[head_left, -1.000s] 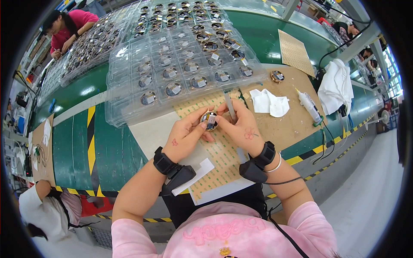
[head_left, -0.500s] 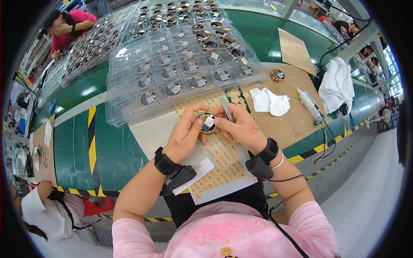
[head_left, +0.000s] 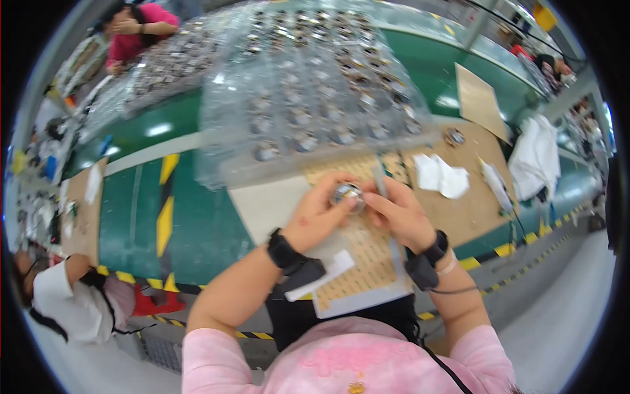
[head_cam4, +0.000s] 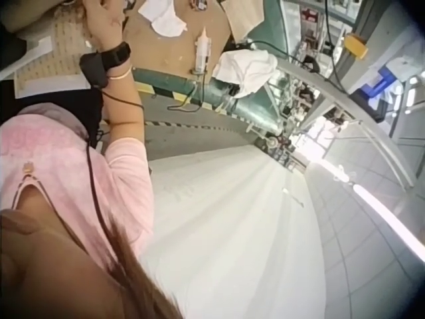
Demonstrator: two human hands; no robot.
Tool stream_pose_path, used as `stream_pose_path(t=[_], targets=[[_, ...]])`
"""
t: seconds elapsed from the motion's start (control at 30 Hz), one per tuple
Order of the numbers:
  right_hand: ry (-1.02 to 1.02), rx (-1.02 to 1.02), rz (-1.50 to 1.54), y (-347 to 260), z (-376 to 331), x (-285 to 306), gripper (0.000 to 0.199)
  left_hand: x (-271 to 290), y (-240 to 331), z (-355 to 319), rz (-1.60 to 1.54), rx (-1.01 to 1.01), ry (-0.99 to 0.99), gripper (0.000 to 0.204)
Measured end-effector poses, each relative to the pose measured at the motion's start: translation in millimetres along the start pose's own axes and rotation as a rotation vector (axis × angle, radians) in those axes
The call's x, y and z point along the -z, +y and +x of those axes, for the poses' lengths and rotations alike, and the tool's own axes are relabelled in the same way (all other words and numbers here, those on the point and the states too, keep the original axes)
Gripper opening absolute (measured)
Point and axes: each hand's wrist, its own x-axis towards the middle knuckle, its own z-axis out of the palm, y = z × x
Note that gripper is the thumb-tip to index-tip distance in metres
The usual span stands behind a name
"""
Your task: The person picks up a watch component from a tray, peels a small adhesive piece from a sheet, and applies it to the component. Using tweezers, they press down and secure the adhesive and internal parts within the watch casing before setting it aside.
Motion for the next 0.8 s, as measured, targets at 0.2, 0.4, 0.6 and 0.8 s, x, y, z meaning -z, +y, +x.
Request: stream_pose_path(t=[0.2,0.4,0.6,0.8], targets=[[0.076,-0.036,-0.02,-48,-31,-49,0.021,14,51,-28,-0.188,0.099,-0.083,0.028],[0.06,0.008,0.002,-63,-46,-65,0.023,17,76,-51,-0.202,0.13,-0.09,0.025],[0.054,0.103,-0.009,-64,-58,-87,0.015,20,75,-62,-0.175,0.042,-0.154,0.021],[0.055,0.064,-0.158,-52,-57,-88,0.008,20,76,-72,-0.058,-0.086,-0.193,0.022]])
